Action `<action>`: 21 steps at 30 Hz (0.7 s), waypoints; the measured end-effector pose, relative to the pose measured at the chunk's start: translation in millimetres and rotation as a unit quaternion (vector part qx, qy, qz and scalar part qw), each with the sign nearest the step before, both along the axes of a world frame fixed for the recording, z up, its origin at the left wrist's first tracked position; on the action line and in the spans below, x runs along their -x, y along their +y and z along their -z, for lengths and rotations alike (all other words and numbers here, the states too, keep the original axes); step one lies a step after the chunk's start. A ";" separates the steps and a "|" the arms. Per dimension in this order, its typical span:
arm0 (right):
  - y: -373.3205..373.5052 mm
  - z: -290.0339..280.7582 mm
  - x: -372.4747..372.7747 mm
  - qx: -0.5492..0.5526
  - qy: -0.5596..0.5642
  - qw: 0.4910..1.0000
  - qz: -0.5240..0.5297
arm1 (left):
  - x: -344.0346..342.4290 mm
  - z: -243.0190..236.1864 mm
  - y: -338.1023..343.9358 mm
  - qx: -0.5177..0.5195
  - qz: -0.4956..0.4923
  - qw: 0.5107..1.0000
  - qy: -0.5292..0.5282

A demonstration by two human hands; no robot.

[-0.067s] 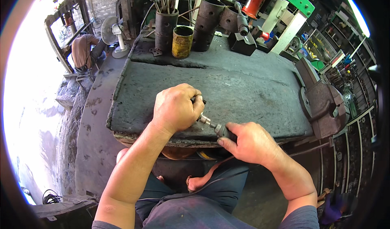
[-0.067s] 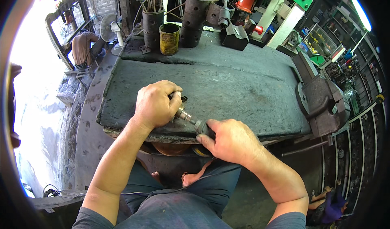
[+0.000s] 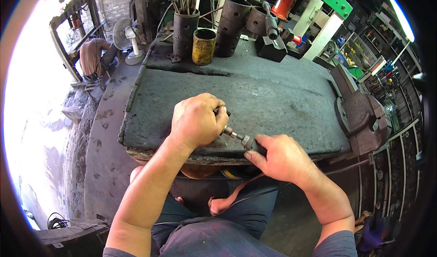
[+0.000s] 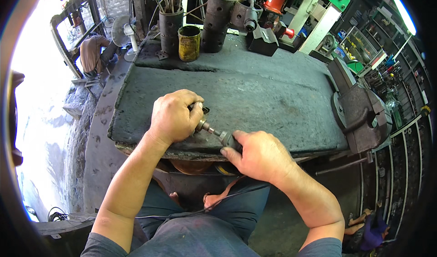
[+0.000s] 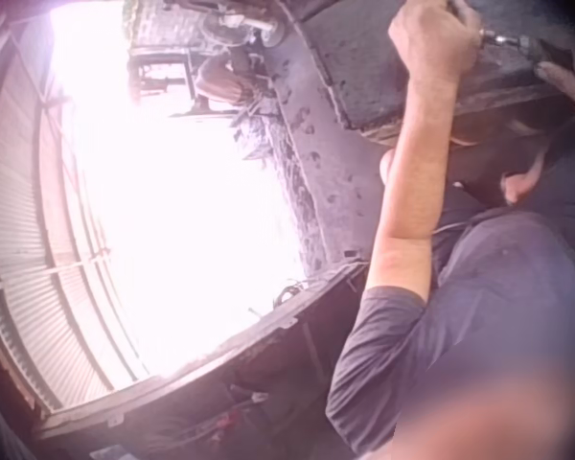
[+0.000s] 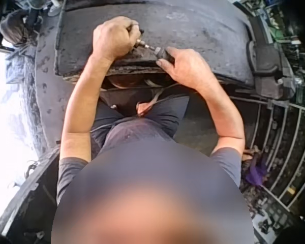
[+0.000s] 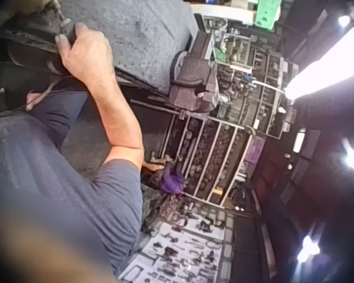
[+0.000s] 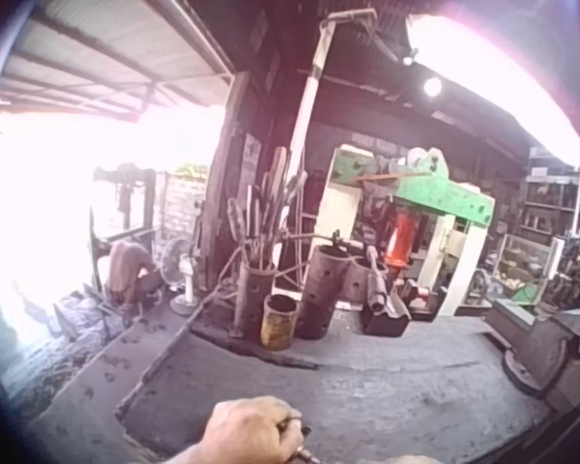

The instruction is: The person uses a handheld rotary tool to grind a small metal part on a workbench. They repeatedly reposition the part and grind different surfaces while another person stands nearby.

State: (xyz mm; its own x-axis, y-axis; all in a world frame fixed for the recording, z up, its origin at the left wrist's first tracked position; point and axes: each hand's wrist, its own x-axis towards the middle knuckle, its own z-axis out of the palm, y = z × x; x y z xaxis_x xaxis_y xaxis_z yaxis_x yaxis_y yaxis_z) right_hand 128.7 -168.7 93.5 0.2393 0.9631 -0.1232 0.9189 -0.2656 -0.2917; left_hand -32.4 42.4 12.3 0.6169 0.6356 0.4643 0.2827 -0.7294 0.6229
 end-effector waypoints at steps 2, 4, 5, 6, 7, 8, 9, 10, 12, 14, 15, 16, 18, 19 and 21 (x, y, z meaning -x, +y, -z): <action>-0.1 0.1 -0.5 -0.004 -0.001 1.000 0.013 | -0.9 1.7 -0.7 -0.009 -0.001 1.000 -0.012; -1.5 0.1 0.5 0.024 0.009 1.000 -0.003 | -1.5 1.9 -0.6 -0.034 -0.002 0.999 -0.037; -2.3 0.2 0.9 0.045 0.014 0.999 -0.008 | -1.5 1.7 -0.4 -0.033 -0.002 0.999 -0.034; -1.6 0.6 0.2 0.025 0.010 1.000 -0.003 | -1.6 1.4 -0.2 -0.031 -0.002 0.999 -0.032; -1.1 1.4 -0.2 0.017 0.008 1.000 0.004 | -1.5 1.2 -0.2 -0.029 -0.001 0.999 -0.029; -1.0 2.2 -0.8 -0.001 0.006 1.000 0.007 | -1.7 0.9 -0.2 -0.019 -0.001 1.000 -0.015; -1.2 3.0 -1.4 0.014 0.008 1.000 0.004 | -1.2 0.5 -0.2 -0.010 -0.003 1.000 -0.001; -2.2 3.9 -1.2 0.017 0.011 1.000 -0.001 | -0.9 -0.2 -0.3 -0.005 -0.002 1.000 0.004; -3.6 5.1 -1.0 0.046 -0.002 0.999 -0.020 | -0.3 -3.4 -1.0 -0.007 -0.003 1.000 0.013; -4.5 4.6 -2.5 -0.017 -0.009 1.000 -0.007 | -1.4 -9.9 -1.1 -0.002 -0.002 0.999 0.032; -4.7 3.5 -4.0 -0.036 -0.013 0.999 0.002 | -3.6 -14.6 -0.2 0.006 -0.002 0.999 0.053; -6.1 0.9 -6.9 -0.069 -0.020 0.997 0.005 | -6.7 -20.0 1.0 0.023 -0.006 0.996 0.088; -9.8 -4.7 -12.2 -0.073 0.008 0.997 0.037 | -20.1 -31.5 6.5 0.042 -0.017 0.984 0.170; -12.8 -6.9 -14.7 -0.083 0.020 0.995 0.049 | -28.5 -36.1 10.2 0.049 -0.027 0.975 0.213; -21.0 -8.2 -17.3 -0.059 0.042 0.995 0.062 | -38.3 -38.3 13.6 0.035 -0.054 0.982 0.176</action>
